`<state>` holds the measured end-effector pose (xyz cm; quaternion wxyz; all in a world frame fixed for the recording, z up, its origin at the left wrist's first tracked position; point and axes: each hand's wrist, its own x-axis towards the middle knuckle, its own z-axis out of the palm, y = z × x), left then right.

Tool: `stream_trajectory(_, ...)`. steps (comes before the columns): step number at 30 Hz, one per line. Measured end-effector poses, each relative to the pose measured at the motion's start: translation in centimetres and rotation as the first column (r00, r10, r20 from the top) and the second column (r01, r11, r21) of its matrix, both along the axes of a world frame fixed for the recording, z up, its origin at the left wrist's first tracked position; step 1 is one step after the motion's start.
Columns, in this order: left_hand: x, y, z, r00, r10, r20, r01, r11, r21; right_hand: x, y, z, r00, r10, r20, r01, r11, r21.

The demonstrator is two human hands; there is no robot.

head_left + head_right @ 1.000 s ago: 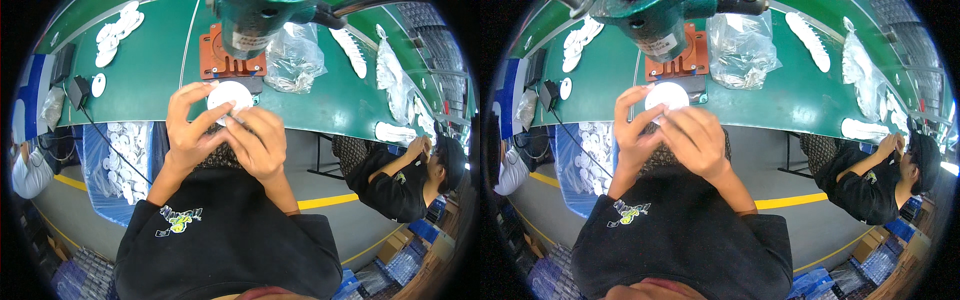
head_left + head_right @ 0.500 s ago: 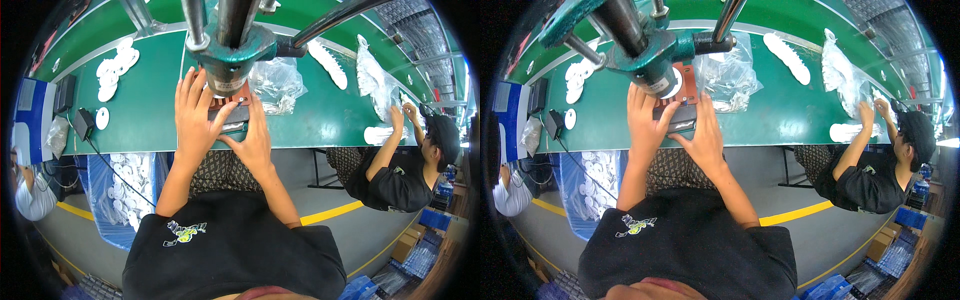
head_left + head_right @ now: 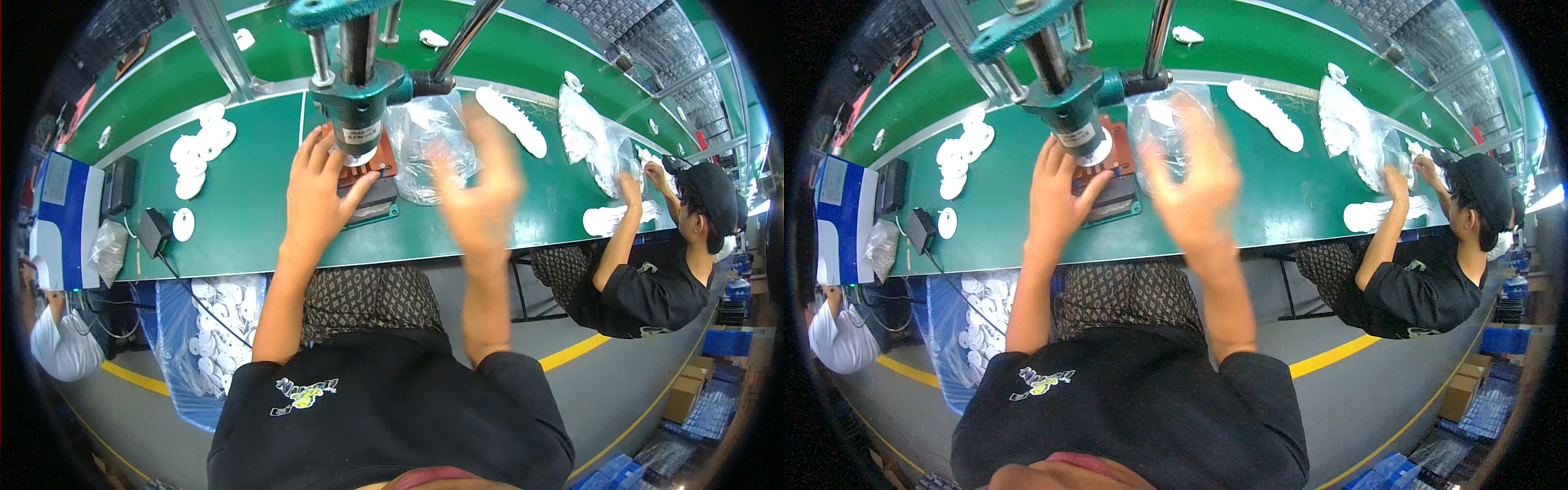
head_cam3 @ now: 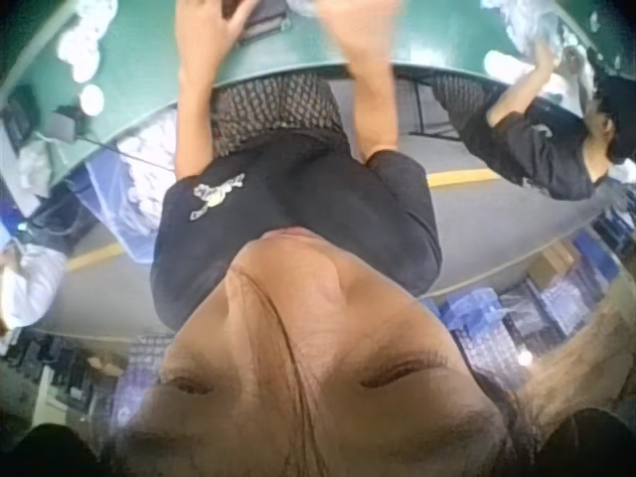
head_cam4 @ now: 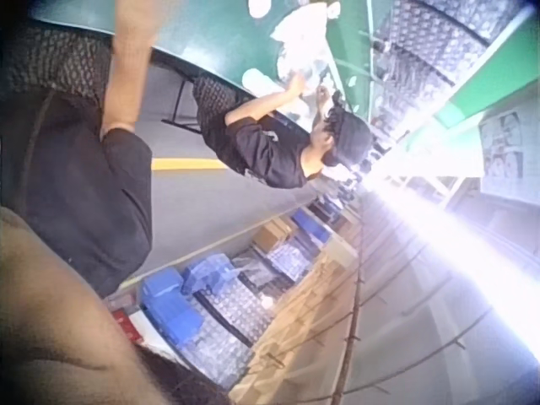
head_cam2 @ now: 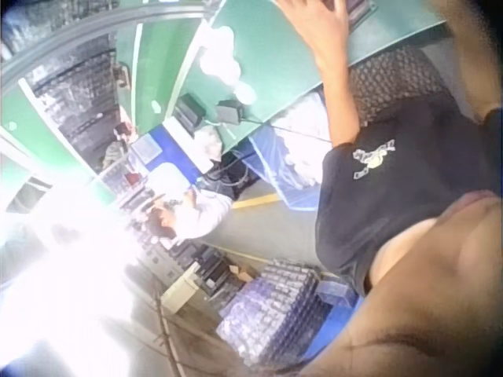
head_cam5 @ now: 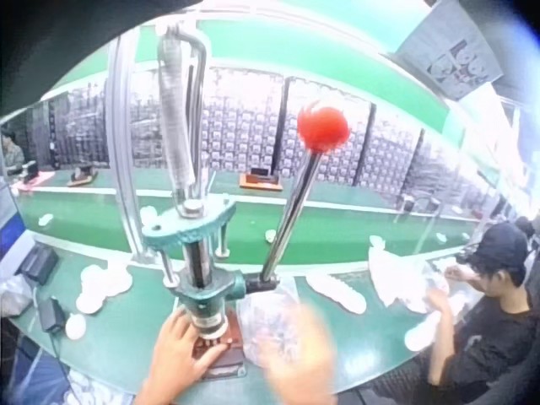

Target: The person assembles components by hand, pressing small black pins into white plastic discs using a manual hand press.

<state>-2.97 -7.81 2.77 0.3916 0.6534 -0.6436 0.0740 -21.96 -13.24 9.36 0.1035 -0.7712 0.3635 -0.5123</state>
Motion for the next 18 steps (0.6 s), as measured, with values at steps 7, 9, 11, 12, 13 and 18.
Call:
stream_trajectory(7, 0.5, -1.3, 0.7, 0.978, -0.106, -0.180, 0.116, 0.992, 0.046, 0.4, -7.8, 19.6, 0.926, 0.348, -0.144, -0.371, 0.779, -0.505)
stream_trajectory(9, 1.0, -1.5, 0.2, 0.949, -0.156, -0.273, 0.184, 0.980, 0.079, 0.2, -8.2, 18.8, 0.639, 0.769, -0.010, -0.750, 0.619, -0.233)
stream_trajectory(11, 1.0, -1.2, 0.2, 0.954, -0.163, -0.252, 0.170, 0.985, 0.006, -0.7, -3.3, 14.1, 0.584, 0.724, 0.367, -0.673, 0.685, -0.279)
stream_trajectory(12, 1.0, -1.3, -0.1, 0.962, -0.176, -0.210, 0.180, 0.984, 0.000, -1.4, 0.8, 10.9, 0.417, 0.439, 0.796, -0.582, 0.802, -0.138)
stream_trajectory(13, 1.5, -1.0, -0.3, 0.972, -0.172, -0.162, 0.175, 0.985, -0.001, -3.0, 2.5, 7.5, 0.470, 0.665, 0.580, -0.572, 0.730, -0.373)
stream_trajectory(18, 1.4, -1.7, -1.1, 0.960, -0.262, -0.102, 0.256, 0.964, -0.071, -3.9, 5.2, -2.1, 0.503, 0.628, 0.593, -0.438, 0.777, -0.452)
